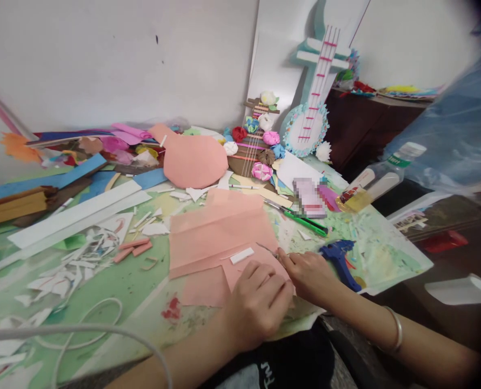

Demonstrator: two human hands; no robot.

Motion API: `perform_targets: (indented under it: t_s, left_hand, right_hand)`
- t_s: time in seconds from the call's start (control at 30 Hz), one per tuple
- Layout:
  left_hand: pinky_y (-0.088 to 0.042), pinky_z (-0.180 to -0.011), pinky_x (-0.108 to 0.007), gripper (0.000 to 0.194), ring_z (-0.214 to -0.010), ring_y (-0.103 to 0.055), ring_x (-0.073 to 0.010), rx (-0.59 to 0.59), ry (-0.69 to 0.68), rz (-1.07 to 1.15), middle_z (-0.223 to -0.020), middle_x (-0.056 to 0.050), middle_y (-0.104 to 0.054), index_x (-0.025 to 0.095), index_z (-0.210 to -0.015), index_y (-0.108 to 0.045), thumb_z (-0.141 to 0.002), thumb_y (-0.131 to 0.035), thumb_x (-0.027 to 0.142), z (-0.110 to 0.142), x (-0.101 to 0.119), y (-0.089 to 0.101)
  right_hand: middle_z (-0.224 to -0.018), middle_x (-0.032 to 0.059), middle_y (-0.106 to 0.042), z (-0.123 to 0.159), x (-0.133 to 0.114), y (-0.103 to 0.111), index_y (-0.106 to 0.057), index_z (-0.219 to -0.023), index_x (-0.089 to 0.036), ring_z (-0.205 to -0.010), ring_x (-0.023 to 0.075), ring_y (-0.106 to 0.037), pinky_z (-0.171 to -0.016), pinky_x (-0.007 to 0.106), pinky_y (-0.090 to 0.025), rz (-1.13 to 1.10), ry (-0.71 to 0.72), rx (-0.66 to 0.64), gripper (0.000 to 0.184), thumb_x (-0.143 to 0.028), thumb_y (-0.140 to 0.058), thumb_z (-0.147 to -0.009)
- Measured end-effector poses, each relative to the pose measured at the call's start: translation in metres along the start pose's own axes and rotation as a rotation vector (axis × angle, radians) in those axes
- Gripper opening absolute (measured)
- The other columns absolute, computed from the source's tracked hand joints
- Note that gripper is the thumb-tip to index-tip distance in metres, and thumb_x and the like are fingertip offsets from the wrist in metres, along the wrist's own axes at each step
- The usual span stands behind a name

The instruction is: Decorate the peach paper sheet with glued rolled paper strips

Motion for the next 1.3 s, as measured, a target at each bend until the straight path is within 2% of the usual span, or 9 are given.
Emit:
perform_targets:
  t_s: [0.1, 0.2, 0.27, 0.37, 0.57, 0.67, 0.93, 1.13, 1.3]
  left_hand:
    - [-0.046, -0.07, -0.033, 0.018, -0.075, -0.058, -0.0174, 0.001, 0.036, 0.092, -0.075, -0.007, -0.067, 0.011, -0.084, -0.065, -0.089, -0.048, 0.009, -0.006, -0.018, 0.006]
    - [-0.049, -0.072, -0.031, 0.012, -0.076, -0.061, -0.0157, -0.025, 0.088, 0.224, -0.077, -0.006, -0.07, 0.013, -0.084, -0.067, -0.088, -0.055, 0.013, -0.015, -0.048, 0.011]
    - [-0.051, -0.07, -0.028, 0.01, -0.075, -0.063, -0.0148, -0.102, 0.128, 0.327, -0.078, -0.006, -0.072, 0.014, -0.087, -0.068, -0.087, -0.058, 0.014, -0.021, -0.071, 0.009]
    - [-0.053, -0.071, -0.026, 0.009, -0.077, -0.067, -0.0142, -0.151, 0.264, 0.455, -0.083, -0.004, -0.074, 0.015, -0.086, -0.07, -0.084, -0.061, 0.014, -0.025, -0.11, 0.005]
    - [-0.055, -0.078, -0.032, 0.008, -0.083, -0.069, -0.0191, -0.194, 0.612, 0.536, -0.085, -0.004, -0.075, 0.016, -0.081, -0.073, -0.078, -0.065, 0.017, -0.015, -0.188, -0.015]
    - [-0.055, -0.08, -0.035, 0.01, -0.084, -0.069, -0.0199, -0.211, 0.667, 0.54, -0.086, -0.006, -0.075, 0.014, -0.082, -0.073, -0.077, -0.065, 0.017, -0.005, -0.212, -0.027]
    - [-0.053, -0.077, -0.033, 0.013, -0.083, -0.068, -0.0205, -0.276, 0.715, 0.533, -0.088, -0.007, -0.075, 0.013, -0.083, -0.073, -0.078, -0.064, 0.021, 0.025, -0.24, -0.058]
    - [-0.051, -0.073, -0.029, 0.01, -0.08, -0.067, -0.0185, -0.313, 0.712, 0.547, -0.085, -0.005, -0.075, 0.015, -0.081, -0.073, -0.075, -0.067, 0.02, 0.035, -0.244, -0.069]
    - [-0.051, -0.074, -0.029, 0.01, -0.081, -0.066, -0.0185, -0.307, 0.703, 0.563, -0.086, -0.005, -0.074, 0.015, -0.082, -0.073, -0.076, -0.066, 0.02, 0.04, -0.244, -0.074]
  right_hand:
    - [-0.076, 0.0087, -0.069, -0.002, 0.003, 0.002, -0.059, -0.12, -0.011, -0.065, 0.0219, -0.064, -0.057, 0.03, -0.03, -0.039, -0.009, 0.0, 0.042, -0.019, -0.055, -0.078]
    - [-0.075, 0.0085, -0.067, -0.007, 0.009, 0.002, -0.061, -0.114, -0.012, -0.066, 0.0201, -0.06, -0.06, 0.031, -0.026, -0.094, 0.017, -0.007, 0.036, -0.031, -0.049, -0.086]
    - [-0.074, 0.0077, -0.065, -0.012, 0.013, 0.002, -0.062, -0.111, -0.013, -0.067, 0.0187, -0.058, -0.062, 0.031, -0.024, -0.142, 0.054, -0.017, 0.035, -0.035, -0.045, -0.089]
    - [-0.075, 0.0062, -0.064, -0.022, 0.017, 0.0, -0.062, -0.11, -0.015, -0.069, 0.0171, -0.056, -0.066, 0.031, -0.024, -0.221, 0.127, -0.037, 0.033, -0.035, -0.046, -0.088]
    - [-0.08, 0.0052, -0.062, -0.04, 0.02, -0.003, -0.062, -0.112, -0.018, -0.078, 0.0171, -0.055, -0.074, 0.031, -0.025, -0.368, 0.235, -0.064, 0.03, -0.028, -0.052, -0.085]
    - [-0.082, 0.0052, -0.062, -0.047, 0.018, -0.006, -0.061, -0.111, -0.018, -0.081, 0.0176, -0.055, -0.076, 0.031, -0.026, -0.433, 0.255, -0.074, 0.029, -0.027, -0.053, -0.084]
    - [-0.084, 0.0041, -0.063, -0.056, 0.014, -0.017, -0.056, -0.102, -0.018, -0.081, 0.0186, -0.055, -0.08, 0.033, -0.027, -0.582, 0.274, -0.115, 0.021, -0.022, -0.054, -0.082]
    - [-0.086, 0.0033, -0.063, -0.056, 0.018, -0.025, -0.057, -0.105, -0.022, -0.082, 0.0196, -0.054, -0.081, 0.035, -0.027, -0.66, 0.279, -0.143, 0.025, -0.021, -0.056, -0.08]
    - [-0.086, 0.0034, -0.063, -0.057, 0.017, -0.023, -0.058, -0.105, -0.022, -0.083, 0.0205, -0.054, -0.08, 0.035, -0.026, -0.689, 0.277, -0.143, 0.028, -0.02, -0.058, -0.077]
Point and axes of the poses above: each hand's wrist, its own z-axis away from the middle knuckle, its own y-axis out of the back of the hand, x = y × z, the point moved 8 cm from there along -z, towards the middle knuckle
